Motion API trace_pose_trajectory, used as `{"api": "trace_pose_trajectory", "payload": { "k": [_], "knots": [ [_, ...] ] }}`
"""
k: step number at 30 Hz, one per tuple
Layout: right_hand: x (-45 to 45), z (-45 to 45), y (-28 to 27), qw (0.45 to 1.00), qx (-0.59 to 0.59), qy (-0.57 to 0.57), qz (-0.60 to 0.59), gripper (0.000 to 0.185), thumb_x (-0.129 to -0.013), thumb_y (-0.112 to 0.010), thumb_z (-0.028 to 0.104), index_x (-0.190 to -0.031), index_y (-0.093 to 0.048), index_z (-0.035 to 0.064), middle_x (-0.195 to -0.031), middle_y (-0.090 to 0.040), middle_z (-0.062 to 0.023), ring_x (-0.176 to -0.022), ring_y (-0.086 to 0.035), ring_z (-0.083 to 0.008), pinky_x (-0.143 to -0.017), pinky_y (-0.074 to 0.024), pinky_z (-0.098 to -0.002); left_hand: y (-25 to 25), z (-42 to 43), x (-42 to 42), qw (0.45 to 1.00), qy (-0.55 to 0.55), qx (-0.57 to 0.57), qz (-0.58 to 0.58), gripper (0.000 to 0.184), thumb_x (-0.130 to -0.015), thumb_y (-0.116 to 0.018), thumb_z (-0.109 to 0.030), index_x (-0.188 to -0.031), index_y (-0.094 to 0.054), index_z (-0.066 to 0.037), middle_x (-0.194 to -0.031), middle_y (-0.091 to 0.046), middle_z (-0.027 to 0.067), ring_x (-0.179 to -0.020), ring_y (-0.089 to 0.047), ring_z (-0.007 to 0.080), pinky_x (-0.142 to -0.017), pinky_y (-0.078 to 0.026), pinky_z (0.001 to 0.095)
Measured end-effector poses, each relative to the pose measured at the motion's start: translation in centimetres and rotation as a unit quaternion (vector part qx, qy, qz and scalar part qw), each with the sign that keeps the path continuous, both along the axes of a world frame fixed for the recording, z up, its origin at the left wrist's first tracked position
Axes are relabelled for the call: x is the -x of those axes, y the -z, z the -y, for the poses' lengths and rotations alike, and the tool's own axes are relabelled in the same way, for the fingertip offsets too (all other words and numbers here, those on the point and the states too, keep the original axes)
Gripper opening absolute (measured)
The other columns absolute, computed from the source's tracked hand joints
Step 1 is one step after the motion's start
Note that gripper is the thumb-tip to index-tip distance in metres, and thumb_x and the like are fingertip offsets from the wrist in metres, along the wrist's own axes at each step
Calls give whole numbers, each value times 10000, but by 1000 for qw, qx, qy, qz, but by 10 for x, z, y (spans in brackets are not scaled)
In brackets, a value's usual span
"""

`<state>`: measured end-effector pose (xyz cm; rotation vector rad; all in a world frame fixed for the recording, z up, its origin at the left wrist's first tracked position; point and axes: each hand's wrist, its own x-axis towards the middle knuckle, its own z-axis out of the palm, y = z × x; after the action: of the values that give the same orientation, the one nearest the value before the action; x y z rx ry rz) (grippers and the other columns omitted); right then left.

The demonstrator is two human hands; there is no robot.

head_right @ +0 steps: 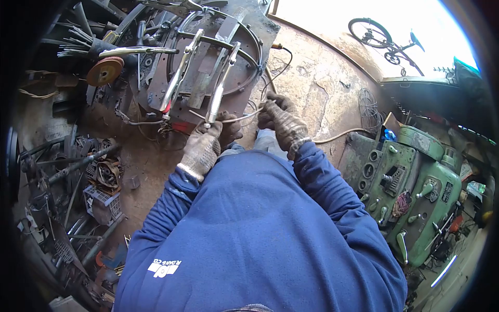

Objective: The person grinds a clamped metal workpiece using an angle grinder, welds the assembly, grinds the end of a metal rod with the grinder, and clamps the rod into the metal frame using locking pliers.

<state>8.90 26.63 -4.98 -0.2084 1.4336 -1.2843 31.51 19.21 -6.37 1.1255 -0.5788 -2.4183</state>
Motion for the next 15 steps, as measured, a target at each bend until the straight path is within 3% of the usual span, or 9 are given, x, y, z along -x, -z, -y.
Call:
{"api": "trace_pose_trajectory", "payload": {
  "k": [1, 2, 4, 6, 8, 9, 10, 12, 15],
  "knots": [
    [-2, -2, 5, 989, -49, -14, -136, 477, -982, -669, 180, -1386, -493, -4, -1064, -656, -157, -889, -683, -215, -790, -590, -340, -17, 0, -2, 998, 39, 39, 7, 263, -1041, -586, -191, -1232, -655, -24, -1187, -713, 113, -1070, -701, 204, -933, -597, 341],
    [-2, -6, 5, 989, -49, -15, -137, 477, -982, -669, 180, -1386, -493, -4, -1064, -656, -157, -889, -683, -215, -790, -590, -340, -16, -6, -7, 998, 38, 40, 6, 263, -1041, -586, -191, -1232, -655, -24, -1187, -713, 113, -1070, -701, 204, -933, -597, 341],
    [-9, -13, -13, 898, -13, -112, -425, 525, -954, -710, 197, -1395, -509, -5, -1143, -656, -183, -939, -691, -260, -845, -586, -353, -11, -13, -17, 983, 63, 169, 31, 256, -1037, -592, -152, -1240, -649, -7, -1167, -722, 109, -1053, -705, 202, -915, -588, 301],
    [-7, -27, -13, 891, 64, -133, -430, 519, -922, -745, 187, -1380, -562, 24, -1185, -678, -194, -988, -696, -285, -888, -584, -380, -11, -22, -20, 982, 52, 182, 19, 230, -1027, -593, -84, -1230, -659, 2, -1141, -726, 101, -1015, -699, 171, -904, -582, 290],
    [-8, -26, -36, 870, 61, -369, -322, 453, -919, -736, 131, -1346, -611, 40, -1142, -715, -155, -1039, -687, -258, -915, -574, -373, -17, -19, -20, 940, 151, 306, -5, 228, -1008, -587, -17, -1218, -675, 3, -1117, -719, 89, -997, -679, 142, -911, -567, 278],
    [-15, -13, -61, 821, 21, -470, -324, 403, -914, -753, 145, -1294, -653, 57, -1166, -717, -129, -1068, -682, -234, -933, -564, -371, -26, -16, -12, 926, 155, 343, -16, 221, -988, -599, -4, -1181, -706, -2, -1060, -711, 75, -956, -660, 120, -895, -560, 270],
    [-17, -16, -60, 792, 78, -472, -380, 379, -945, -699, 341, -1200, -698, 60, -1081, -731, -175, -1010, -707, -319, -885, -543, -400, -30, -11, -7, 926, 154, 345, -17, 221, -988, -599, -4, -1181, -706, -2, -1060, -711, 75, -956, -660, 120, -895, -560, 270],
    [-21, -24, -41, 856, 90, -422, -286, 402, -941, -710, 334, -1246, -675, 74, -1070, -734, -160, -1020, -708, -277, -906, -533, -389, -36, 2, 3, 858, 260, 439, 53, 211, -977, -615, -15, -1159, -723, -10, -1025, -707, 64, -918, -659, 120, -847, -558, 264],
    [-26, -27, -21, 896, 117, -358, -234, 419, -953, -715, 266, -1306, -631, 56, -1082, -736, -137, -1041, -695, -217, -913, -534, -359, -39, 10, 22, 857, 274, 432, 61, 201, -965, -669, -80, -1147, -732, -24, -1004, -691, 62, -958, -658, 142, -863, -540, 275]
  ]
}}
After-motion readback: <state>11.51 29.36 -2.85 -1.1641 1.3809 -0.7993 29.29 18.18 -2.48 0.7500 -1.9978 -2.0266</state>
